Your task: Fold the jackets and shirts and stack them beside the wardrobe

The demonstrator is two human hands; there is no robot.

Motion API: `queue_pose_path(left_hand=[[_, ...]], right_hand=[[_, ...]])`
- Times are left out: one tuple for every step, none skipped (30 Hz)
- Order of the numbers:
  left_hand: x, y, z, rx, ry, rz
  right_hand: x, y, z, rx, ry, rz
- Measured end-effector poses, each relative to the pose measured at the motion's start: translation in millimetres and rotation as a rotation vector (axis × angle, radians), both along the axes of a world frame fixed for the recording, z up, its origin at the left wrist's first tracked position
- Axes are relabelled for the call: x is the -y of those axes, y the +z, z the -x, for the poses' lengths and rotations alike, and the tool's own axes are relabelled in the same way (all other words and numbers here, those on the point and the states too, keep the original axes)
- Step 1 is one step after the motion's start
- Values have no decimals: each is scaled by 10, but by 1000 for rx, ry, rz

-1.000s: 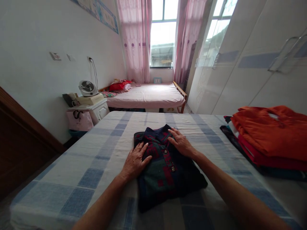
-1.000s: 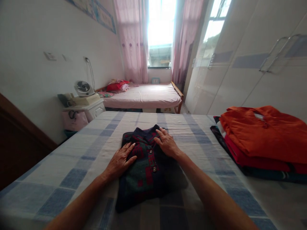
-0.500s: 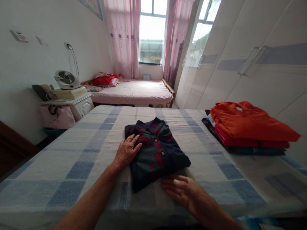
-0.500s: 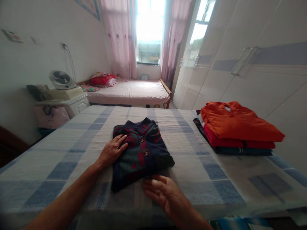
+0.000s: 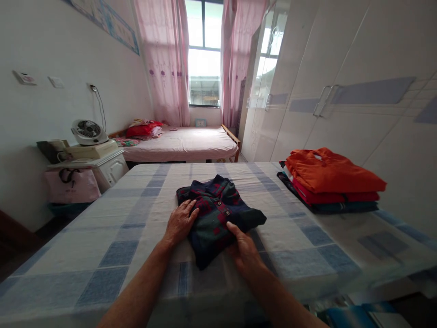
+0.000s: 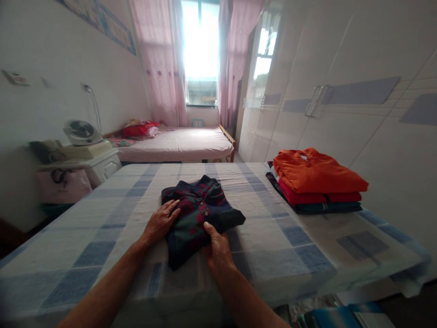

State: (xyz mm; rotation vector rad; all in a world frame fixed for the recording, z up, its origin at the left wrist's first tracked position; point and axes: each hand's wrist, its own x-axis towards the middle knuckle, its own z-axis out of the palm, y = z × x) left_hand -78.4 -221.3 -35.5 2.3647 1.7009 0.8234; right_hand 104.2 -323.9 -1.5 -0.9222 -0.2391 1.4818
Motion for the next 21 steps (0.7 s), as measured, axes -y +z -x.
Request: queue_pose_path(left_hand=[[0, 10, 6, 13, -6, -5], [0, 24, 12, 26, -13, -10], [0, 39, 18, 42, -20, -17], [-1, 52, 26, 60, -25, -26], [-3, 63, 36, 79, -29, -36], [-7, 67, 48, 99, -32, -44], [-16, 64, 64, 119, -30, -53], [-29, 53, 82, 139, -26, -63], [-47, 34, 103, 158, -17, -71], [-70, 8, 124, 174, -8, -78], [-95, -22, 144, 187, -3, -85], [-121, -53, 163, 195, 2, -92], [-145, -84, 180, 199, 4, -94], [-166, -111, 195, 200, 5, -92], [-183, -135, 206, 201, 11, -89], [-197, -154, 216, 203, 19, -85], [-207, -170, 225, 207, 27, -79], [-215, -183, 232, 212, 34, -73], [-221, -195, 239, 216, 36, -68], [-227, -206, 245, 219, 37, -61], [-233, -217, 252, 220, 39, -53]], right_hand=[[-16, 20, -19, -19, -9, 11], [-19, 56, -48, -38, -13, 3], [-8, 110, -85, -51, -16, -26], [15, 180, -133, -57, -20, -64], [50, 263, -189, -55, -23, -104], [93, 356, -255, -49, -22, -139], [142, 454, -328, -37, -16, -161], [192, 553, -409, -22, -7, -171], [241, 649, -495, -5, 4, -174], [284, 738, -586, 12, 18, -169], [318, 821, -680, 29, 34, -162], [340, 896, -774, 46, 49, -158], [346, 965, -868, 63, 61, -159], [333, 1031, -960, 81, 70, -165], [299, 1097, -1048, 101, 73, -176], [242, 1168, -1132, 121, 68, -189], [161, 1246, -1212, 137, 54, -205], [59, 1338, -1290, 152, 34, -222], [-63, 1445, -1369, 166, 11, -238], [-200, 1570, -1451, 183, -16, -264], [-348, 1714, -1542, 217, -47, -305]])
